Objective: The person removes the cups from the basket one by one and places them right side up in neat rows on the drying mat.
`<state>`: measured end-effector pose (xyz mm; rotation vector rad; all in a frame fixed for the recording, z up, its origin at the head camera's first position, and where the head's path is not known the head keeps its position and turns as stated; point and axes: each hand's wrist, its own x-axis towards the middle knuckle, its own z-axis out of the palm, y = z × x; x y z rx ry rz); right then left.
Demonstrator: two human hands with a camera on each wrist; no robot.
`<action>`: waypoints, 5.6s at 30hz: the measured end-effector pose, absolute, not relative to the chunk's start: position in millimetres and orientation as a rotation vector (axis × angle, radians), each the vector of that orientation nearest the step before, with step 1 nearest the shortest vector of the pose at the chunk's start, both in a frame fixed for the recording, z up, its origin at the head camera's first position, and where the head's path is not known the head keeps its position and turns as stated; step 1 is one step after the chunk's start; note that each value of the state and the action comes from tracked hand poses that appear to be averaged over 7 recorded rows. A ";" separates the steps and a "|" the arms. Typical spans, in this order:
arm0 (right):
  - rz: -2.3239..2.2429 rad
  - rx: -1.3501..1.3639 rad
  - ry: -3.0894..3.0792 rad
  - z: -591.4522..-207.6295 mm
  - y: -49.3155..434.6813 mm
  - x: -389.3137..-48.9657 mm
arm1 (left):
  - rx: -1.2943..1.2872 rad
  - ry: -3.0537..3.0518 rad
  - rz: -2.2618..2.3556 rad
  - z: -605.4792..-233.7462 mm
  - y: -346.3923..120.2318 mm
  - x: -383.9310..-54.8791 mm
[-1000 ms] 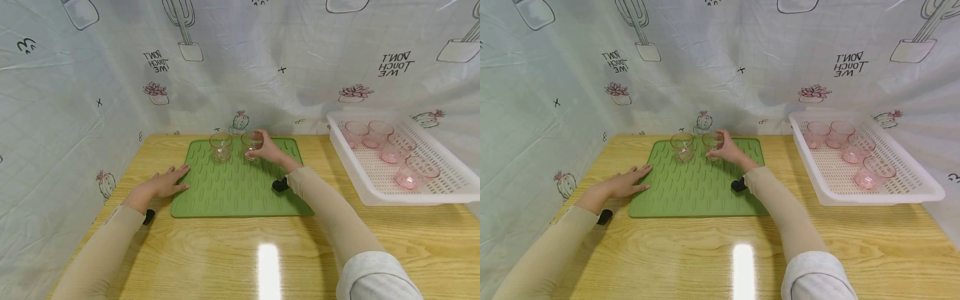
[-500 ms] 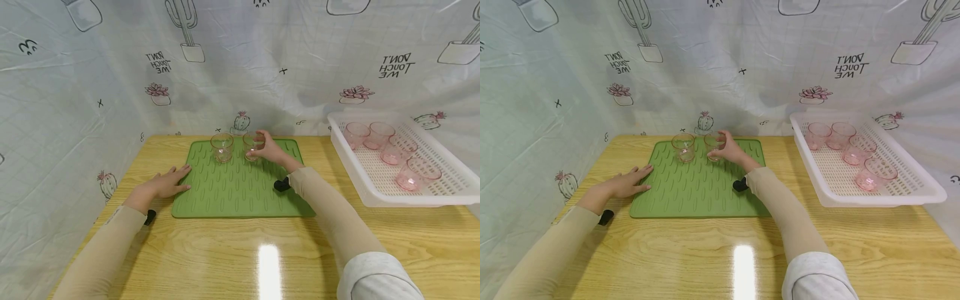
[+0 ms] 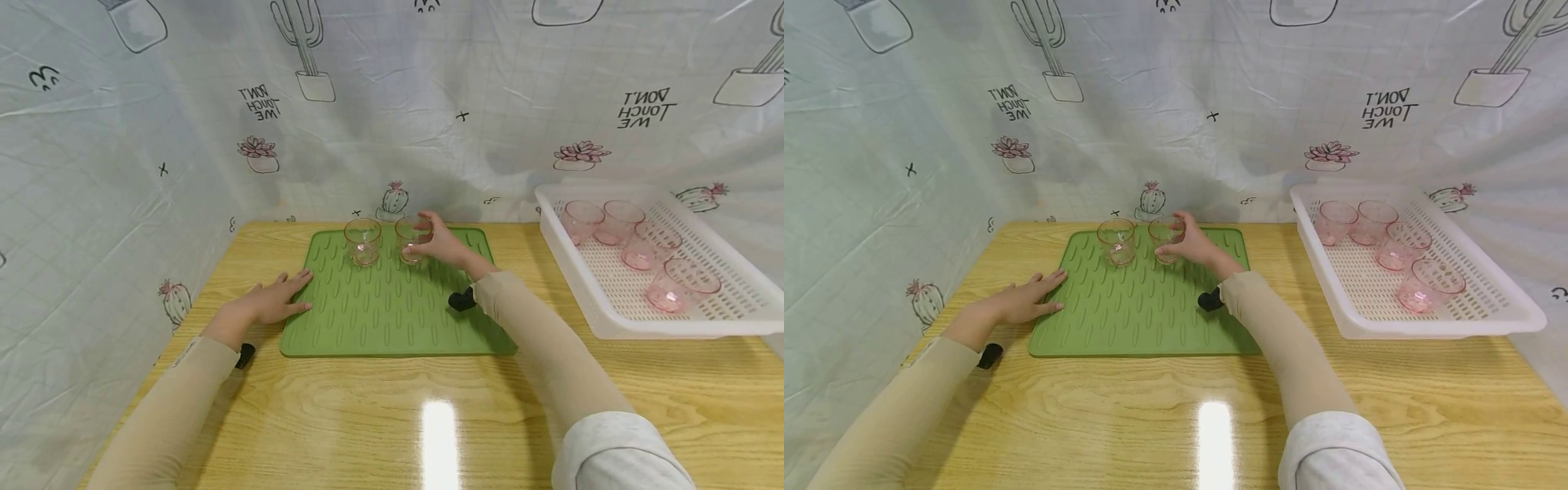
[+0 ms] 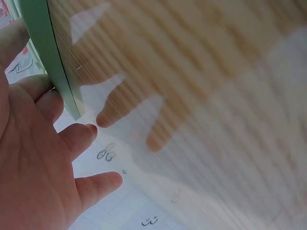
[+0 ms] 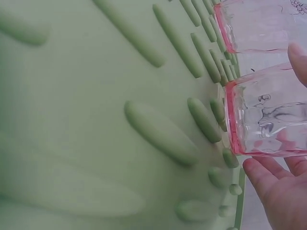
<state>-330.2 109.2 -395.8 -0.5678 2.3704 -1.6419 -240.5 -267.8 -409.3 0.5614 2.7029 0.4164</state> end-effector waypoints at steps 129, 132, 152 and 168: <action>-1.215 0.015 3.077 -296.8 404.7 -260.4 | 0.572 2.672 0.400 -403.6 -269.8 -241.2; -1.198 0.033 3.094 -298.7 408.3 -256.6 | 0.572 2.670 0.404 -404.1 -269.7 -241.2; -0.818 0.178 3.108 -317.1 447.2 -244.3 | 0.578 2.676 0.415 -404.2 -269.7 -240.5; -0.710 0.207 3.010 -323.8 462.0 -249.1 | 0.573 2.685 0.393 -402.1 -268.3 -241.9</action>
